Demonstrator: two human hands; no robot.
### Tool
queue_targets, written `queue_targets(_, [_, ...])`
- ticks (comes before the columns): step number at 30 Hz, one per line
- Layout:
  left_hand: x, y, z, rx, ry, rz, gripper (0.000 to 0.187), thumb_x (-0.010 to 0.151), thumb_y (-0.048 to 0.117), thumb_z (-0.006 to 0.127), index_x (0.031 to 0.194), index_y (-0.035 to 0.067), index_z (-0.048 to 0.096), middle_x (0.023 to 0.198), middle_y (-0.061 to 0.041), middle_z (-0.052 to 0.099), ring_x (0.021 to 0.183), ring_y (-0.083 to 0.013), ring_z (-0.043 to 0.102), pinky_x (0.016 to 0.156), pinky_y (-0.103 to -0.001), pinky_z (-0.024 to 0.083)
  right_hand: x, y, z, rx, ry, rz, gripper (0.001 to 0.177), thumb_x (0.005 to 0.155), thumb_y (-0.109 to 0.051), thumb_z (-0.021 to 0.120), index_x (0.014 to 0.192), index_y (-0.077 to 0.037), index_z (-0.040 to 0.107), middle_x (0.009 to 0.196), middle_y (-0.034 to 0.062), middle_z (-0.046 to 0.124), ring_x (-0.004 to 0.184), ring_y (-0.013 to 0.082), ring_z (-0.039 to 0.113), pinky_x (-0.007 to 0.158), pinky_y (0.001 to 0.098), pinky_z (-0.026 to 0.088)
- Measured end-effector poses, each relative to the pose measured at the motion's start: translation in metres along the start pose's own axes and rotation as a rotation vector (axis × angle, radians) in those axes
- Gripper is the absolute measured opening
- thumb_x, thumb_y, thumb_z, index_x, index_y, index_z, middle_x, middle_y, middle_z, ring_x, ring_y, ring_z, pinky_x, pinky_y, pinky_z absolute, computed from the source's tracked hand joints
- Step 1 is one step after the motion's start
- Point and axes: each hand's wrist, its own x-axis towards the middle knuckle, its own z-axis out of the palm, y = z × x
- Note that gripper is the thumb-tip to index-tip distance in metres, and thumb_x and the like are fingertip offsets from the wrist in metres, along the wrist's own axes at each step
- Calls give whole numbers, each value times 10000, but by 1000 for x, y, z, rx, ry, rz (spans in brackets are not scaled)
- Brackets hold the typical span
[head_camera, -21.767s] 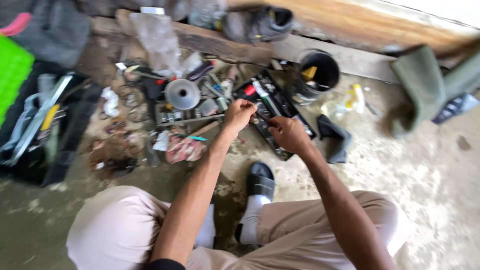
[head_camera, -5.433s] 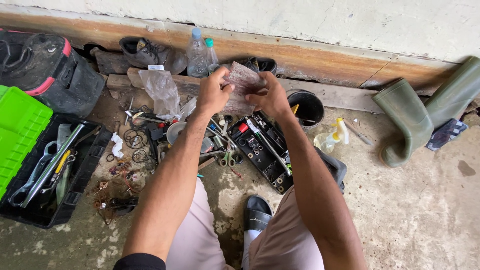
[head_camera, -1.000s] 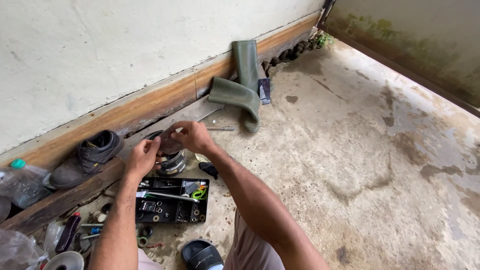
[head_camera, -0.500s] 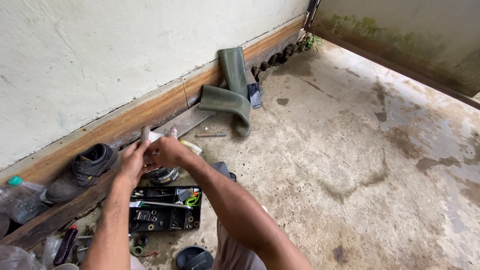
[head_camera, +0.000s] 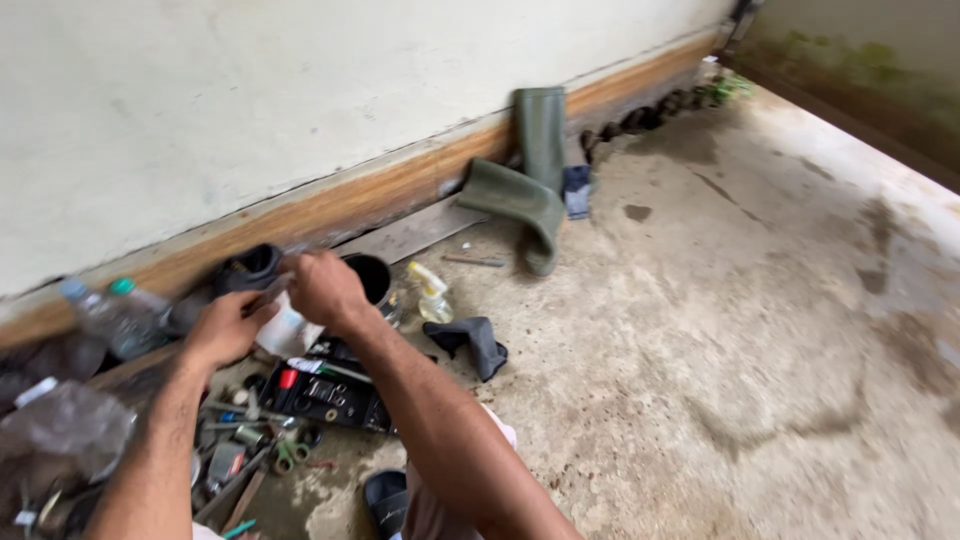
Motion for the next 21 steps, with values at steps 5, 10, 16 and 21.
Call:
queue_targets(5, [-43, 26, -30, 9, 23, 75, 416, 855, 287, 775, 1211, 73, 753, 1117, -209, 765, 1121, -433, 683, 934, -560, 531, -7, -11, -7, 107, 12, -313, 377, 760, -85, 782, 1132, -142, 756, 1109, 170, 750, 1114, 399, 712, 973, 497, 589])
queue_targets(10, [-69, 19, -63, 31, 110, 124, 351, 866, 257, 760, 1160, 65, 751, 1042, -192, 775, 1070, -416, 706, 895, -544, 534, 2, 1, 22, 260, -193, -332, 252, 852, -165, 715, 1095, -158, 781, 1109, 145, 771, 1094, 419, 692, 962, 564, 544])
queue_targets(16, [-83, -13, -80, 97, 104, 79, 337, 887, 334, 723, 1135, 111, 770, 1109, -164, 772, 1169, -381, 670, 1000, -517, 512, 5, -28, 53, 368, -318, -217, 231, 860, -279, 758, 1084, -253, 807, 956, 110, 792, 996, 351, 737, 870, 484, 582])
queue_targets(21, [-110, -27, -106, 94, 205, -12, 283, 916, 342, 691, 1091, 148, 798, 1122, -141, 766, 1180, -377, 661, 1014, -507, 507, 23, -50, 98, 512, -345, -192, 172, 885, -300, 789, 1049, -252, 804, 891, 45, 790, 890, 229, 763, 803, 411, 603])
